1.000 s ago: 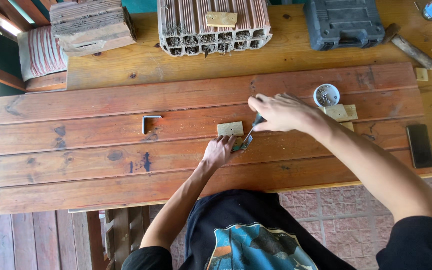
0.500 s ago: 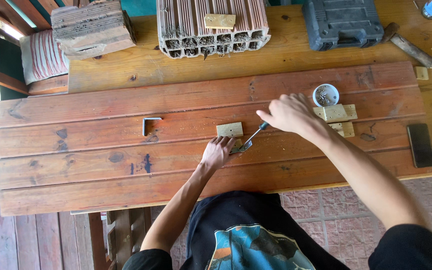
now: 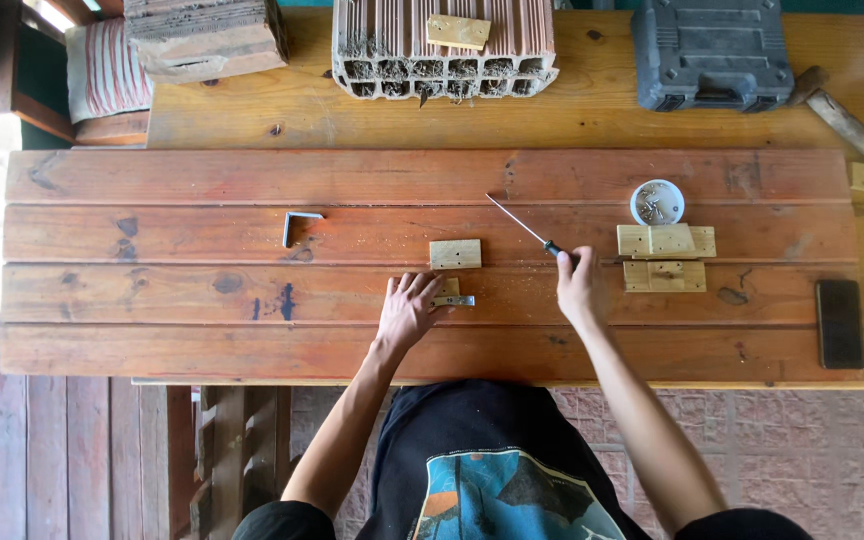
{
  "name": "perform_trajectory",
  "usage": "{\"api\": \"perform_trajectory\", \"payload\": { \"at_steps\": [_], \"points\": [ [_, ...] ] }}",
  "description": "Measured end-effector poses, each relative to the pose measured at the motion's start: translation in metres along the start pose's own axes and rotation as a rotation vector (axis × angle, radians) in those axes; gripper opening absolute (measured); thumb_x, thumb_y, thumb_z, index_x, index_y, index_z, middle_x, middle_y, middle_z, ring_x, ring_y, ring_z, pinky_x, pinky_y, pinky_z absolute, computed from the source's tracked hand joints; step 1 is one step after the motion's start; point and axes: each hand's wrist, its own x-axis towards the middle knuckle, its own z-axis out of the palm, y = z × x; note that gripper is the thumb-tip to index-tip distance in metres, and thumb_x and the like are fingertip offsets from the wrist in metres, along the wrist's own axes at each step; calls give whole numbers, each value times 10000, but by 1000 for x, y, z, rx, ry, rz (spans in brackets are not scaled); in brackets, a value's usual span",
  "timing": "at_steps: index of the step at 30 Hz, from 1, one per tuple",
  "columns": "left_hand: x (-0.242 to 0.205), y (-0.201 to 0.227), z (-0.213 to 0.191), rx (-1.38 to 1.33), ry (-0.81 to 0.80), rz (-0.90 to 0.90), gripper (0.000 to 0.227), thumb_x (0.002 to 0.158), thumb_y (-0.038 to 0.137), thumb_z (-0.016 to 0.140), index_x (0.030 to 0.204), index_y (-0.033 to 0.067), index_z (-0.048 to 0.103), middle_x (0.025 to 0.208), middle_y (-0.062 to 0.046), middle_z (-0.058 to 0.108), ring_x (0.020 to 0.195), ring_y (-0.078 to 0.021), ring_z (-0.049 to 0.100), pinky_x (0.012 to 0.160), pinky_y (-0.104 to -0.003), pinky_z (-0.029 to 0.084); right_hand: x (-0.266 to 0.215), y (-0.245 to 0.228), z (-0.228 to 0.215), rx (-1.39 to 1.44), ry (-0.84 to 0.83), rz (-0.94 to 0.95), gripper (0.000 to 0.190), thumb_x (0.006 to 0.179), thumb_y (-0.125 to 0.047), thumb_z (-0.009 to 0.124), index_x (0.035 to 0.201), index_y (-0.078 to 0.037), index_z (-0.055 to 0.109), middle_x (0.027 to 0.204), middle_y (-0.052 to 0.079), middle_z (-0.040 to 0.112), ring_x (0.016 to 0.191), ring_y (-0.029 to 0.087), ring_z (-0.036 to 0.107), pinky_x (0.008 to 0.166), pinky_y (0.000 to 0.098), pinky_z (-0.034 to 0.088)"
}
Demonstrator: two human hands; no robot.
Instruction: The person assembles small wooden blocks using metal corner brackets and screws. They position the brackets on the wood, insert screws, and tighten them with a screwdriver. The person repeats this process for multiple blocks on a wooden workbench.
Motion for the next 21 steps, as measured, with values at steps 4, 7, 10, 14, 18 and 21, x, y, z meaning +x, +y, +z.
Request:
{"api": "perform_trajectory", "payload": {
  "at_steps": [4,7,10,14,18,21],
  "points": [
    [-2,5,0,-31,-77,-117,650,783,458,796,1342,193,596,1202,-75,594,1133,-275,554,877,-411,436,-17,0,12,-124,197,-217,304,998,-358,654,1105,-96,543,1003,147,560,938,385,640,765,470,531],
    [-6,5,1,-45,-135,-205,728,783,488,795,1396,175,561,1269,-115,560,1214,-310,519,924,-426,440,-21,1,16,-251,256,-289,329,897,-326,752,1080,-138,554,1081,110,542,973,353,599,763,470,512],
    [-12,7,-5,-80,-148,-281,786,762,407,831,1437,155,517,1318,-149,529,1278,-343,485,981,-448,433,-21,-22,12,-260,267,-370,362,849,-246,778,1121,-143,562,1170,125,542,1021,355,592,798,482,502],
    [-17,6,-12,-174,-129,-330,783,760,287,855,1440,131,501,1294,-174,523,1277,-383,483,1026,-485,431,-17,-74,18,-38,123,-580,235,902,-87,696,1127,-85,628,1119,184,629,1009,361,642,863,486,515],
    [-16,0,-18,-114,-173,-313,658,763,304,850,1343,163,575,1233,-109,553,1236,-316,512,987,-427,444,-5,-104,45,-25,-84,-653,392,889,-127,728,1261,-70,619,1246,211,604,1102,391,614,882,493,512],
    [-20,-9,-27,-91,-176,-304,663,726,304,860,1315,204,573,1188,-74,563,1190,-300,538,943,-428,449,2,-108,59,-138,-217,-703,663,835,-165,799,1422,-39,520,1356,211,564,1256,412,550,928,517,521]
  ]
}}
